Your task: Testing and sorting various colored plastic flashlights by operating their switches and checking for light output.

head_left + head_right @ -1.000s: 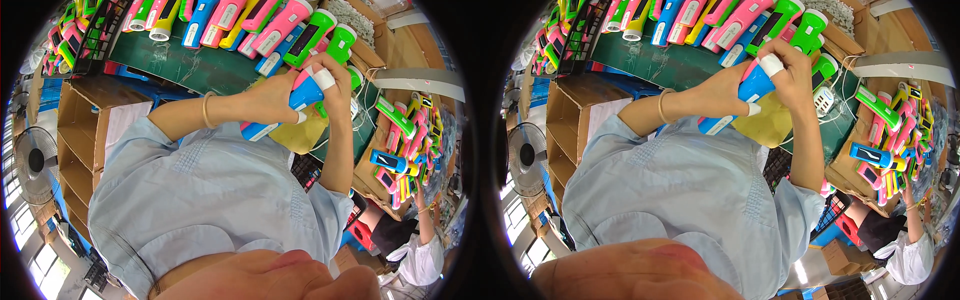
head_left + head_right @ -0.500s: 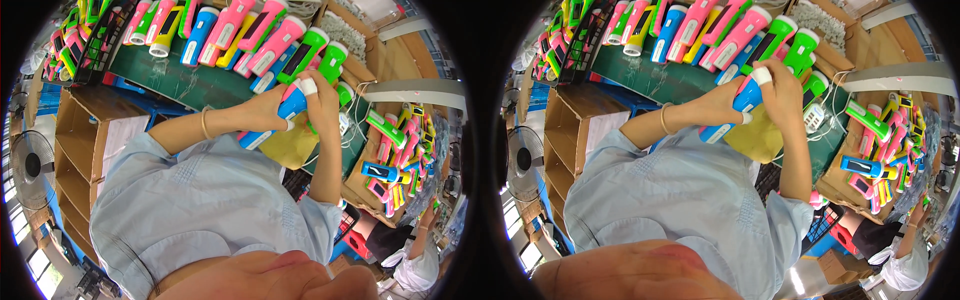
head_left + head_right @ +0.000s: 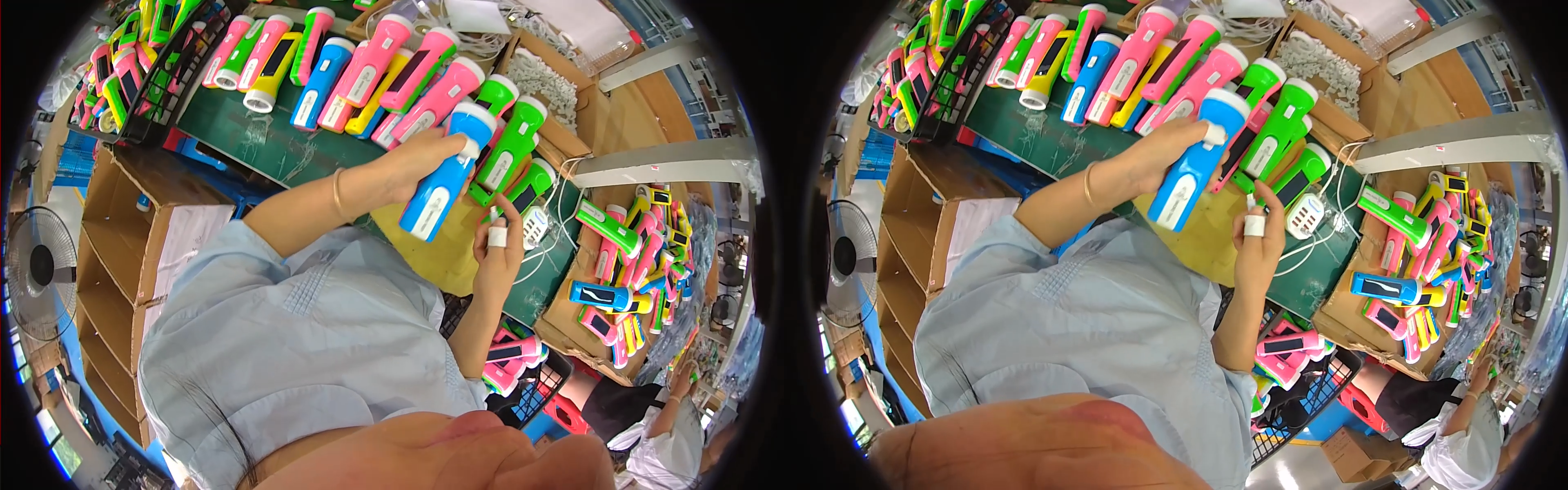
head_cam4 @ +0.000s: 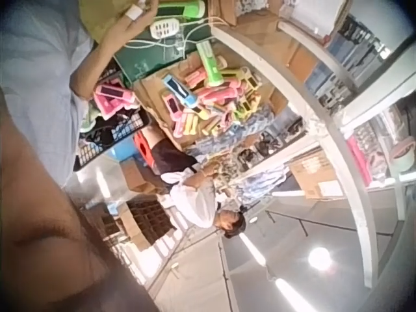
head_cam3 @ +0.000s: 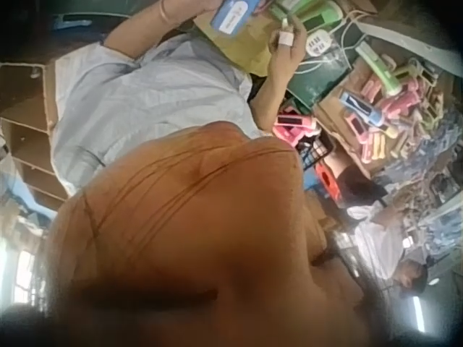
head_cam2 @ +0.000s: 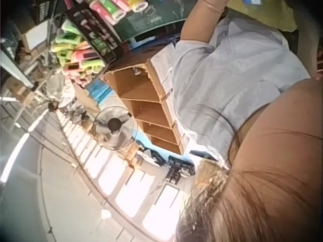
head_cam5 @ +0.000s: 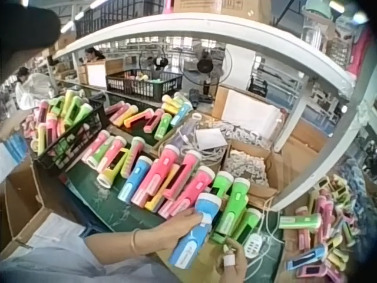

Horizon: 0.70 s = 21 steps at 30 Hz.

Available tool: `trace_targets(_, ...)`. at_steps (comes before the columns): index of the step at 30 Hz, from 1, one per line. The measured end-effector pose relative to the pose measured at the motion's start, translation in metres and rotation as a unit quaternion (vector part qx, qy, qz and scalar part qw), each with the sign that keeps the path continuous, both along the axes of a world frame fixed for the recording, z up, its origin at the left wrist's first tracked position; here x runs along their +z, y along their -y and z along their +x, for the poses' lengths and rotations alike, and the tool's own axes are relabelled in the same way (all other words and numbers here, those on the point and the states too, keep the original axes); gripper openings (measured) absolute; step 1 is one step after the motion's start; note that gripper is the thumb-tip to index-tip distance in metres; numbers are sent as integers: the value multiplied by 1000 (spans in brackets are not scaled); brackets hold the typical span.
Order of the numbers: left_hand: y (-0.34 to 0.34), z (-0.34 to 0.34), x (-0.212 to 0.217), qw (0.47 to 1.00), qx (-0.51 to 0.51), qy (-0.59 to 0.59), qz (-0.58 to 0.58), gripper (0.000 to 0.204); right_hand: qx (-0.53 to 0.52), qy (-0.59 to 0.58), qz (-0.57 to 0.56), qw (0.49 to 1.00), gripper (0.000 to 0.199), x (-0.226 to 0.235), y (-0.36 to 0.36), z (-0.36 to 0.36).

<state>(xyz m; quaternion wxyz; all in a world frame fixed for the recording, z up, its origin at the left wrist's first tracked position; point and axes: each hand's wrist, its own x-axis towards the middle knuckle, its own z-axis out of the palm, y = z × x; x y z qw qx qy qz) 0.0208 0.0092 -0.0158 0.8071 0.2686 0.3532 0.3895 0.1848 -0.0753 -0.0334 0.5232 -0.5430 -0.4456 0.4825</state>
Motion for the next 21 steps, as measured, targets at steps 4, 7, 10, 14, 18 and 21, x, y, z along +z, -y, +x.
trace_targets(4,-31,-15,10,953,-9,-170,252,48,40,-131,12,990,16,-2,-15,15)
trace_targets(7,-52,-19,51,702,72,-538,461,58,-28,-111,56,992,17,10,-32,8)
trace_targets(10,-59,-18,64,677,162,-556,454,77,-9,-116,81,990,17,19,-45,2)
trace_targets(14,-75,-29,41,795,169,-445,375,58,21,-46,105,993,17,21,-59,-9)
trace_targets(18,-81,-22,9,985,-17,92,149,44,-13,95,169,981,12,37,-60,-23)
trace_targets(21,-47,-19,15,987,-17,125,101,38,7,270,268,925,12,33,-65,-28)
